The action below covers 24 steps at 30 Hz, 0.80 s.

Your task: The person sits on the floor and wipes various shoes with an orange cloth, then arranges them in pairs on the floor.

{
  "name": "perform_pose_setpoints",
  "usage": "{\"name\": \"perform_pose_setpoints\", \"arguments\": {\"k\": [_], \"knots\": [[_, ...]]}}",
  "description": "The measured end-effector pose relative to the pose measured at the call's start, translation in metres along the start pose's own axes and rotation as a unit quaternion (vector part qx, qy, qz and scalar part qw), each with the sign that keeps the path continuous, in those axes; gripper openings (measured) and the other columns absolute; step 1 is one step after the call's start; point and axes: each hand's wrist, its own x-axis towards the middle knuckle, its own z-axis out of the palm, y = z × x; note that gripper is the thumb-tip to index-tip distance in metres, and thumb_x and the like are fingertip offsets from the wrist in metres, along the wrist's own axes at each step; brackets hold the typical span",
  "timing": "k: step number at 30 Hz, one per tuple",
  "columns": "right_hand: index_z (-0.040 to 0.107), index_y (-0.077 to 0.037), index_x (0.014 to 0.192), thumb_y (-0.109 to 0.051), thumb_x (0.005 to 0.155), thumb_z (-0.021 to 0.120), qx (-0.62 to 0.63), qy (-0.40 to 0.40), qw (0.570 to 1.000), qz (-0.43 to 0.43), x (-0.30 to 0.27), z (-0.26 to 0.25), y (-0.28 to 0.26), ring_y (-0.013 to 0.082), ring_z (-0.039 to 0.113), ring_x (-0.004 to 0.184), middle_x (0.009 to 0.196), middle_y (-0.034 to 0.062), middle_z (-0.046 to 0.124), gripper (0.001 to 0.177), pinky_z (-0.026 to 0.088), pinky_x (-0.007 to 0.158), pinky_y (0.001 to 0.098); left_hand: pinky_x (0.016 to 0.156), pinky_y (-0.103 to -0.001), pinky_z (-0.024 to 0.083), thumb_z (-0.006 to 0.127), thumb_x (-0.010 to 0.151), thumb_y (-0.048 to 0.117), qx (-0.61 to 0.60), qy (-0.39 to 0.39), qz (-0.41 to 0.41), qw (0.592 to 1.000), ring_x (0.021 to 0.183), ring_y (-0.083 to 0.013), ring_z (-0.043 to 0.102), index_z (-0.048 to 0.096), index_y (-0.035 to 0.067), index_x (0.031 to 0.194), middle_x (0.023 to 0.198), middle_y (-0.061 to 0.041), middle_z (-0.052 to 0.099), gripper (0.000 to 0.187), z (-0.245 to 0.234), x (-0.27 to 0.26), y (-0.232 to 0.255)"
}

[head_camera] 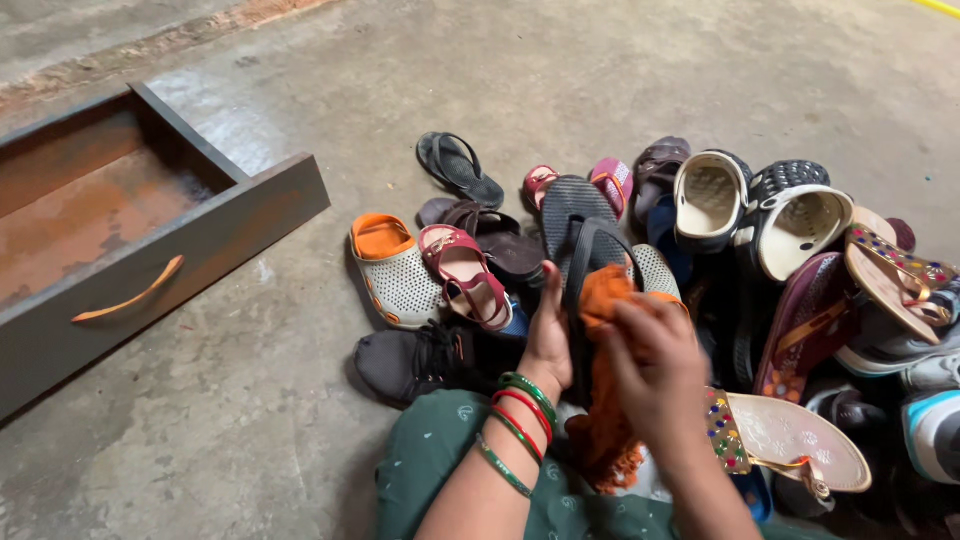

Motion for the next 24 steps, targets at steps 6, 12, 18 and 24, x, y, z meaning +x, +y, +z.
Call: {"name": "perform_pose_setpoints", "arguments": {"k": [6,12,18,24], "knots": [[0.076,-0.009,0.104,-0.011,0.079,0.078,-0.005,-0.129,0.992,0.003,-0.043,0.006,0.001,0.0287,0.073,0.091,0.109,0.0116,0.071,0.025,0.058,0.076,0.036,0.098,-0.044,0.053,0.048,0.096,0.076,0.03,-0.011,0.07,0.997,0.109,-0.0279,0.068,0.06,0.002,0.137,0.123,-0.014,0.07,0.085,-0.014,-0.011,0.026],[0.074,-0.006,0.103,-0.009,0.081,0.075,0.048,-0.106,0.993,-0.028,-0.027,-0.036,0.018,0.0271,0.074,0.097,0.108,0.0114,0.072,0.022,0.057,0.083,0.0357,0.107,-0.042,0.049,0.042,0.097,0.075,-0.017,-0.012,0.041,0.999,0.121,-0.0277,0.063,0.059,0.004,0.141,0.134,-0.013,0.066,0.085,0.01,-0.011,0.023],[0.07,-0.001,0.113,-0.003,0.087,0.069,-0.02,-0.029,0.994,-0.099,0.028,0.005,-0.007,0.0397,0.067,0.113,0.128,0.0206,0.067,0.026,0.054,0.094,0.0409,0.11,-0.038,0.046,0.04,0.096,0.075,-0.032,-0.017,-0.06,0.998,0.126,-0.0239,0.06,0.057,0.012,0.144,0.137,-0.007,0.065,0.081,0.015,-0.021,-0.011],[0.067,0.0,0.111,-0.004,0.083,0.067,-0.111,-0.016,0.99,-0.082,0.025,0.018,-0.007,0.0439,0.065,0.109,0.129,0.0225,0.065,0.028,0.053,0.092,0.0451,0.104,-0.036,0.05,0.049,0.096,0.071,0.044,0.016,0.013,0.999,0.119,-0.0194,0.063,0.056,0.009,0.145,0.131,-0.004,0.067,0.079,0.004,-0.029,-0.011]]}}
